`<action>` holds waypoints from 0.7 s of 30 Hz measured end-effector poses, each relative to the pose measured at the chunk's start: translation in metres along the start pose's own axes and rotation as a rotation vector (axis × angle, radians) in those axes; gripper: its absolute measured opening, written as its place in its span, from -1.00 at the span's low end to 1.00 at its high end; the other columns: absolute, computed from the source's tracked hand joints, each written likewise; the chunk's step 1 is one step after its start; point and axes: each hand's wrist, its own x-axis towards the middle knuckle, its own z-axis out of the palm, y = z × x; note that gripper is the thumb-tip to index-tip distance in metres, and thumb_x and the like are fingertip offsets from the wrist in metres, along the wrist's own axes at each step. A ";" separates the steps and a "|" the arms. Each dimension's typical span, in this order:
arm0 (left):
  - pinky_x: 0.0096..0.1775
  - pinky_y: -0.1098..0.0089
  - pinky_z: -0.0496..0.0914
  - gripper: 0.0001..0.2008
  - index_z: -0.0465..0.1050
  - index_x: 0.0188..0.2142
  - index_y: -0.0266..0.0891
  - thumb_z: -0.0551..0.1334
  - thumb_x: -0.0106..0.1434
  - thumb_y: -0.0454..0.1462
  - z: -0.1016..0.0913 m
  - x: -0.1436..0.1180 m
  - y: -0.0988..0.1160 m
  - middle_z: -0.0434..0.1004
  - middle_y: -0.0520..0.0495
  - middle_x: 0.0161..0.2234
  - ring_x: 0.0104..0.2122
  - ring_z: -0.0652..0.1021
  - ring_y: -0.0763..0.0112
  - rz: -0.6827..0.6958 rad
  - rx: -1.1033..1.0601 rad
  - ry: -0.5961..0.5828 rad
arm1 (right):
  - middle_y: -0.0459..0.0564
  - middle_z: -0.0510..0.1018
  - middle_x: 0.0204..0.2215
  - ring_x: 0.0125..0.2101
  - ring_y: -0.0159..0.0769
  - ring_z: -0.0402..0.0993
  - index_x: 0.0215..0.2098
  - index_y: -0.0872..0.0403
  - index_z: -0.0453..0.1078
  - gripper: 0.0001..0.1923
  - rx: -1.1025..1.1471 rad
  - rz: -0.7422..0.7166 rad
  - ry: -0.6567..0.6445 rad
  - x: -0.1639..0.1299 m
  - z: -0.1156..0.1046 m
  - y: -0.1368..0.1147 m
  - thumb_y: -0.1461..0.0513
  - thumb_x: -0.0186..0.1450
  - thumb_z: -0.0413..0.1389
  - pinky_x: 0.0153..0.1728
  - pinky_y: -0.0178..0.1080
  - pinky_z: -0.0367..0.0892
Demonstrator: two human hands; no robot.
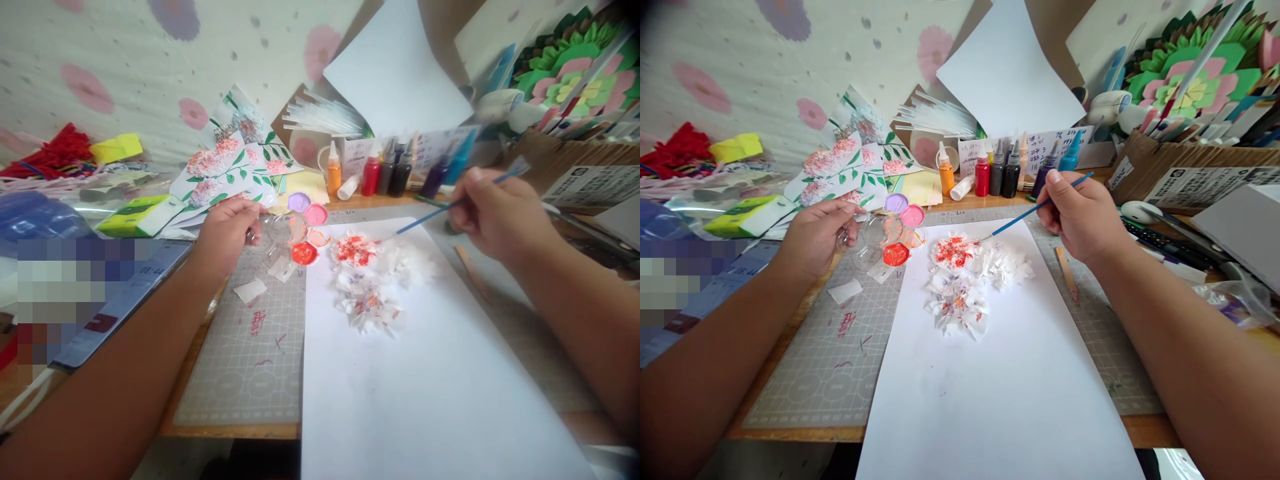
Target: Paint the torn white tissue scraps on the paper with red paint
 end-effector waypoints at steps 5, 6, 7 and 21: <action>-0.62 0.48 0.15 -0.90 0.42 -0.53 -0.24 0.18 0.06 -0.29 -0.001 0.002 -0.002 0.26 0.09 -0.73 -0.72 0.28 0.56 -0.007 -0.011 -0.006 | -0.18 0.13 -0.88 -0.83 -0.55 0.02 -0.66 0.13 0.24 -0.62 0.015 -0.017 0.032 0.000 -0.005 -0.008 0.04 0.10 0.20 -0.80 -0.45 -0.07; -0.61 0.48 0.16 -0.91 0.42 -0.53 -0.24 0.18 0.06 -0.29 -0.001 0.002 -0.002 0.26 0.09 -0.73 -0.71 0.28 0.56 -0.009 -0.011 -0.010 | -0.18 0.13 -0.88 -0.83 -0.55 0.02 -0.66 0.13 0.25 -0.62 0.020 -0.016 0.026 0.000 -0.003 -0.008 0.04 0.09 0.21 -0.80 -0.45 -0.07; -0.61 0.49 0.16 -0.91 0.43 -0.52 -0.24 0.18 0.06 -0.29 -0.002 0.002 -0.003 0.26 0.09 -0.73 -0.71 0.28 0.56 -0.009 -0.010 -0.013 | -0.18 0.14 -0.88 -0.82 -0.55 0.03 -0.65 0.13 0.25 -0.62 0.026 -0.015 0.015 -0.002 -0.001 -0.009 0.03 0.07 0.22 -0.79 -0.45 -0.06; -0.62 0.50 0.15 -0.90 0.43 -0.53 -0.25 0.18 0.06 -0.28 -0.001 0.001 -0.002 0.26 0.09 -0.74 -0.71 0.27 0.56 0.011 0.009 -0.016 | -0.13 0.41 -0.70 -0.70 -0.52 0.27 -0.51 0.11 0.29 -0.53 0.066 0.158 -0.125 -0.007 0.011 0.002 -0.06 -0.10 0.29 -0.70 -0.46 0.17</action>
